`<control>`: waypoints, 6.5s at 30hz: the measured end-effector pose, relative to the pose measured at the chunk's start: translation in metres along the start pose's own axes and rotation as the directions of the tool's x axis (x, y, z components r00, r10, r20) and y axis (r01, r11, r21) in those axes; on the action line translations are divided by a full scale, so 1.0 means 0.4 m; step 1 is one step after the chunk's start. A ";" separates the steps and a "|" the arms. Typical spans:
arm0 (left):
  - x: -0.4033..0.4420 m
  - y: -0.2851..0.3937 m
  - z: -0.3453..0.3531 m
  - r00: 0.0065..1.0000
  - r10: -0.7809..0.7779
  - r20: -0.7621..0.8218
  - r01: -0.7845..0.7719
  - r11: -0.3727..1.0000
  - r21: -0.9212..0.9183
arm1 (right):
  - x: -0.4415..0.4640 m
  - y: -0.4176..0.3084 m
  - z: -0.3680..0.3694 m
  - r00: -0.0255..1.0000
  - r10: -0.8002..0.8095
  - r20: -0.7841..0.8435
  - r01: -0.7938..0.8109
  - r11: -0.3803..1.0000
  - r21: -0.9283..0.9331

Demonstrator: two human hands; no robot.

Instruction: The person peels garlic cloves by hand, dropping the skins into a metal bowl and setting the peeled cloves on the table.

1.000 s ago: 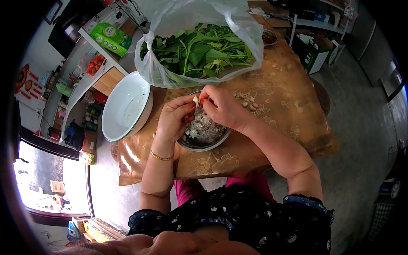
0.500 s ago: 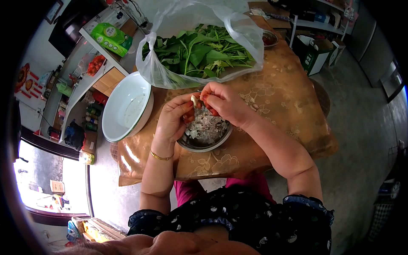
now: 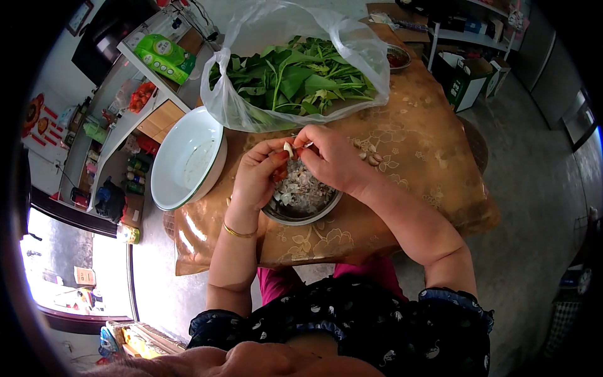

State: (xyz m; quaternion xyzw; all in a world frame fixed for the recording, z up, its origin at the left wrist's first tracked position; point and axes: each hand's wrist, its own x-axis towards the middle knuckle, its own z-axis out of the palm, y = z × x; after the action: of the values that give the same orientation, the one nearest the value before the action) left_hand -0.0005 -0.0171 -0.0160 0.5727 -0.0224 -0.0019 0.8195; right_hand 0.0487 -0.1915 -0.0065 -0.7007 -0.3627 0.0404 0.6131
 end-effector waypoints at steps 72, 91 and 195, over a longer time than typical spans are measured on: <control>0.000 -0.002 0.005 0.994 -0.044 -0.095 0.022 0.976 -0.218 | -0.005 0.025 0.031 0.988 -0.140 -0.064 0.134 0.987 -0.093; -0.002 -0.012 0.012 0.993 -0.010 -0.115 -0.004 0.993 -0.115 | -0.003 0.026 0.033 0.968 -0.226 -0.106 0.202 0.959 -0.200; 0.003 -0.001 -0.005 0.994 0.083 -0.077 -0.087 0.994 -0.059 | 0.001 0.019 0.003 0.988 0.090 0.124 -0.107 0.985 0.138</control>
State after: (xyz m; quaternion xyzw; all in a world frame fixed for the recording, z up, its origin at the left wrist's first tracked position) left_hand 0.0006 -0.0152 -0.0171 0.5449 -0.0162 0.0536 0.8366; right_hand 0.0519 -0.1900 -0.0135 -0.6679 -0.3591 0.1379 0.6371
